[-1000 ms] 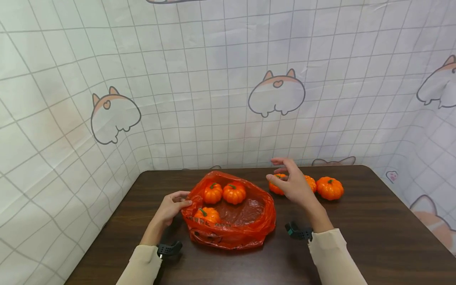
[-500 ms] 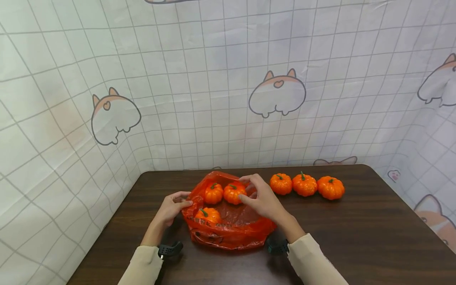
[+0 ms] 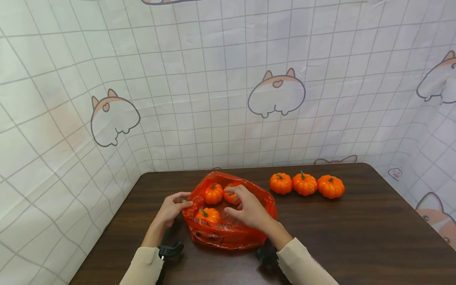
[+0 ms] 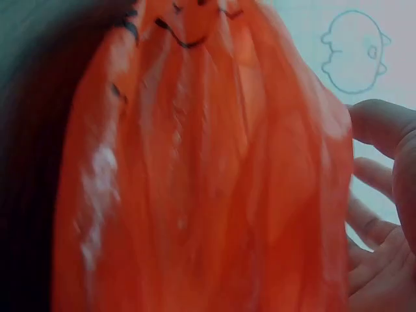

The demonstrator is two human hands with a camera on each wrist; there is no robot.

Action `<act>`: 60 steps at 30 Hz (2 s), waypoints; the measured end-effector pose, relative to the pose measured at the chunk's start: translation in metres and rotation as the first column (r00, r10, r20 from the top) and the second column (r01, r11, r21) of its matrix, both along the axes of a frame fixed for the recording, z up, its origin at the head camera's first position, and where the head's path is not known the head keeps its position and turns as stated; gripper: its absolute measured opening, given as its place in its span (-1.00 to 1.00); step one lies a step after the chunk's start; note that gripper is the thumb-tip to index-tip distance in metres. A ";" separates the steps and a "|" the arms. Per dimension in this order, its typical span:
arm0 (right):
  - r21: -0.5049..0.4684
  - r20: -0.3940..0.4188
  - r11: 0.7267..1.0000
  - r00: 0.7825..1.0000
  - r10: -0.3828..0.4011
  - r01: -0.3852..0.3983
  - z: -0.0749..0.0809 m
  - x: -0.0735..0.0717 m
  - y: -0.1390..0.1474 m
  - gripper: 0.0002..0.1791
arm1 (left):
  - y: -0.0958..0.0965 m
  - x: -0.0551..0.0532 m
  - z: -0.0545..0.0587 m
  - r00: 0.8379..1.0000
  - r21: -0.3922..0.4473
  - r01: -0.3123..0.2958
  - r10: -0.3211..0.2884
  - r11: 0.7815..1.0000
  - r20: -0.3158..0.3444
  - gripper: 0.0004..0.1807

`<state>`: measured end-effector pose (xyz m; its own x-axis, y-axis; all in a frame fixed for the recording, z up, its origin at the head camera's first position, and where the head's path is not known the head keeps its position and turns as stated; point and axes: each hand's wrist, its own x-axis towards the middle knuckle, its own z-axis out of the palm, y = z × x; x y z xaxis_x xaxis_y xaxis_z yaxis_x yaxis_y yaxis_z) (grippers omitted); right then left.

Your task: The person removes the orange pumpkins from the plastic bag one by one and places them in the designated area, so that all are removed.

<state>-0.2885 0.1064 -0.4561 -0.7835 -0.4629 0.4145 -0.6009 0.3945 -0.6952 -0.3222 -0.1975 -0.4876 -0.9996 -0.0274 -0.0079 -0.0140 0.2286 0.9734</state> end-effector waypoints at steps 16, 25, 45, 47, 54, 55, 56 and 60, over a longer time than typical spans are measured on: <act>0.092 0.073 0.995 0.997 0.039 -0.045 -0.007 0.005 -0.025 -0.30 | 0.001 -0.001 -0.001 1.000 -0.003 -0.004 0.004 1.000 -0.002 -0.67; 0.147 0.122 0.987 0.991 0.048 -0.066 -0.016 0.001 -0.026 -0.23 | 0.001 -0.001 -0.002 1.000 -0.008 0.002 -0.002 1.000 -0.004 -0.67; 0.149 0.310 0.967 0.939 0.151 -0.205 -0.027 -0.004 -0.027 -0.13 | 0.003 0.001 -0.001 1.000 -0.021 0.005 -0.006 1.000 -0.002 -0.65; 0.159 0.307 0.966 0.940 0.150 -0.206 -0.029 -0.004 -0.027 -0.14 | 0.003 0.001 -0.002 1.000 -0.020 0.006 -0.006 1.000 0.001 -0.66; 0.173 0.283 0.960 0.944 0.167 -0.222 -0.032 -0.006 -0.028 -0.21 | 0.003 -0.001 -0.004 1.000 -0.020 0.005 -0.005 1.000 0.000 -0.67; 0.171 0.282 0.959 0.944 0.171 -0.225 -0.033 -0.007 -0.029 -0.23 | 0.003 -0.001 -0.003 1.000 -0.020 0.004 -0.004 1.000 0.000 -0.67; 0.170 0.281 0.959 0.944 0.175 -0.228 -0.033 -0.007 -0.029 -0.24 | 0.003 -0.001 -0.004 1.000 -0.020 0.003 -0.003 1.000 0.000 -0.67; 0.166 0.286 0.960 0.943 0.172 -0.225 -0.034 -0.007 -0.028 -0.28 | 0.003 -0.001 -0.004 1.000 -0.020 0.003 -0.003 1.000 0.000 -0.67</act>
